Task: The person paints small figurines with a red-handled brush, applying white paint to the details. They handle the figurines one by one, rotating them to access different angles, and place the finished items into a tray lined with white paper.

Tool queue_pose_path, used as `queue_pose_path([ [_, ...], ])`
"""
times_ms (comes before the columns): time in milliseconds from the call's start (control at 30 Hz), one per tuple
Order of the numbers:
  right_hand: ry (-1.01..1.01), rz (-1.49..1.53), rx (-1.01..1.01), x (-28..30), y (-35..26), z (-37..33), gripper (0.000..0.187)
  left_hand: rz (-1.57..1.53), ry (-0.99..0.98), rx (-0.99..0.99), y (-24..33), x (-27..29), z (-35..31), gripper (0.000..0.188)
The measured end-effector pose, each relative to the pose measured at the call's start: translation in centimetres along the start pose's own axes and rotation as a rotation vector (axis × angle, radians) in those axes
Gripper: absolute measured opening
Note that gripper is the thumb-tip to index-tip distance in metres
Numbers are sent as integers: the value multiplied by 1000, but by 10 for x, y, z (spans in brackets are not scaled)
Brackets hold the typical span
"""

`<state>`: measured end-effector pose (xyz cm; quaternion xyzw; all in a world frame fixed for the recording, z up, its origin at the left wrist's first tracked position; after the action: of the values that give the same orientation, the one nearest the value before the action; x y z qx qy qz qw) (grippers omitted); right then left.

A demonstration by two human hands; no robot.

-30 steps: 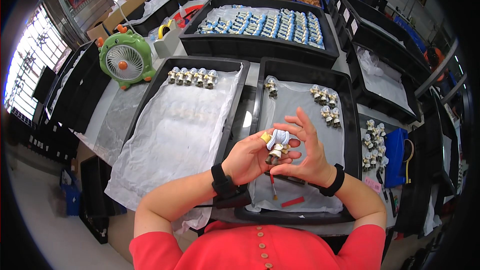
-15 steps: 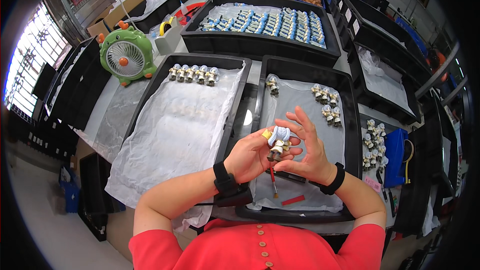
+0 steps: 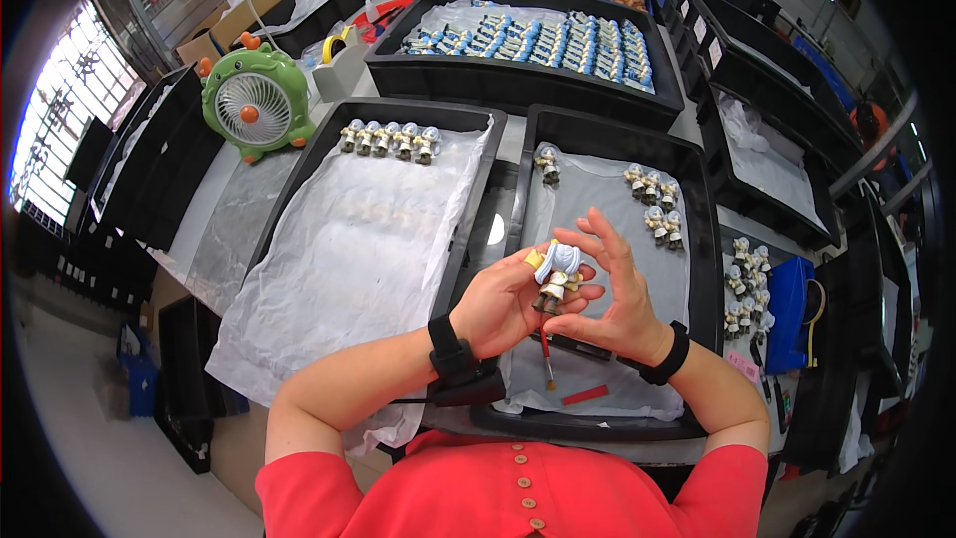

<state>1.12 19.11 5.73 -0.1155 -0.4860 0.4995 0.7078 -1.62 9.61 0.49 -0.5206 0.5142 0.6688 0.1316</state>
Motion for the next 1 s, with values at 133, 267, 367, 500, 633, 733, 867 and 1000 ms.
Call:
queue_pose_path([
  [133, 0, -10, 16, 0, -5, 2, 104, 4, 11, -1, 0, 0, 0, 37],
  [267, 17, 8, -14, 0, -1, 2, 102, -22, 7, 7, -1, -3, 1, 36],
  [367, 23, 28, -39, 2, 3, 2, 100, 1, -25, 9, 0, -6, 1, 37],
  [500, 11, -7, -46, 5, -1, 3, 97, 11, -18, 11, 0, -6, 0, 37],
  [633, 21, -144, 40, 7, -14, 6, 96, 25, -21, -18, 2, -7, 0, 38],
  [733, 17, -231, 108, 8, -22, 7, 95, 160, 18, -72, 3, 1, 3, 41],
  [867, 48, -277, 153, 12, -25, 7, 94, 401, 119, -201, 18, 0, -5, 44],
  [1000, 59, -305, 138, 15, -23, 6, 90, 447, 112, -293, 27, -4, -8, 45],
])
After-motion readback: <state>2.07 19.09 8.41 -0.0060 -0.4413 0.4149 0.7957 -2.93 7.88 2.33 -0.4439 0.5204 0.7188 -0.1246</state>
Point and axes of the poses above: each hand's wrist, its own z-axis towards the middle knuckle, its own x-axis out of the back of the hand, y = z × x, the point moved 8 cm from there along z, towards the middle knuckle, and after that the axes turned 5 degrees about -y, right-handed, at the moved point
